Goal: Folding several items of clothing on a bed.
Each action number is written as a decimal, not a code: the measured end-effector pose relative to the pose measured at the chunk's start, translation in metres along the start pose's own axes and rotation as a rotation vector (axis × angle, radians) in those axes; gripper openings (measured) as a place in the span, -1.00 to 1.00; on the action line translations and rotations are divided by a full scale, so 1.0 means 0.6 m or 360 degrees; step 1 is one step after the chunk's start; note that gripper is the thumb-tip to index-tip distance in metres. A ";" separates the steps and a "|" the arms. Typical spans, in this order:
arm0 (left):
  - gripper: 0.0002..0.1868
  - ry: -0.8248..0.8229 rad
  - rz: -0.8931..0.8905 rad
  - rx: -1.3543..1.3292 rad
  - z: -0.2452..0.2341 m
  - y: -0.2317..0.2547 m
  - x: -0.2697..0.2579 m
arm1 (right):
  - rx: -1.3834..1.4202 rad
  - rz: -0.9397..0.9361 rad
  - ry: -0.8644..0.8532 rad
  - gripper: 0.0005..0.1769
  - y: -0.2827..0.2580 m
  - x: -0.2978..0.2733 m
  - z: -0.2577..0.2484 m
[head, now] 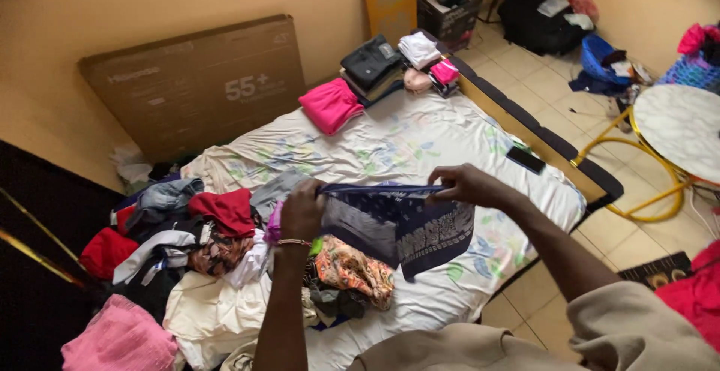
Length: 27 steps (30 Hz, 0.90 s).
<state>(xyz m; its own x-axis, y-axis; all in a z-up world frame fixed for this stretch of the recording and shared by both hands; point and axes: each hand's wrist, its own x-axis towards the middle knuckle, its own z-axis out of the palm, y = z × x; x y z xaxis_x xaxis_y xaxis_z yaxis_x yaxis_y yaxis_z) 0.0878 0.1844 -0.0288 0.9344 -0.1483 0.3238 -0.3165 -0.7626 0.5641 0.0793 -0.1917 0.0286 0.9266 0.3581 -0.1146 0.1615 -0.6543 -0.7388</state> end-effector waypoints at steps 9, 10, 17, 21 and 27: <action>-0.81 0.0136 -0.0077 -0.0116 0.017 0.071 0.041 | -0.0480 0.0300 0.0408 -0.75 0.295 -0.018 -0.139; -0.80 0.0155 -0.0043 -0.0192 0.025 0.069 0.044 | -0.0520 0.0302 0.0493 -0.74 0.335 -0.012 -0.151; -0.85 -0.0130 -0.0429 -0.1457 0.133 0.090 0.043 | -0.0520 0.0198 0.0507 -0.72 0.444 0.015 -0.230; -0.85 0.0297 -0.0725 -0.1480 0.204 0.111 0.059 | -0.0408 0.0092 0.0424 -0.71 0.534 0.076 -0.307; -0.82 0.0630 -0.0731 -0.1798 0.264 0.197 0.060 | 0.0078 0.0142 0.0325 -0.72 0.581 0.099 -0.418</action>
<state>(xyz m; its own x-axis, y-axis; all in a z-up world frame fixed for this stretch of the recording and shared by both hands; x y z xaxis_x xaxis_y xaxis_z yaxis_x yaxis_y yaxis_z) 0.1099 -0.0108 -0.0707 0.9438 0.3298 0.0219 -0.1234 0.2903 0.9490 0.2758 -0.5658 -0.0692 0.9868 0.1545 -0.0479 0.0635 -0.6422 -0.7639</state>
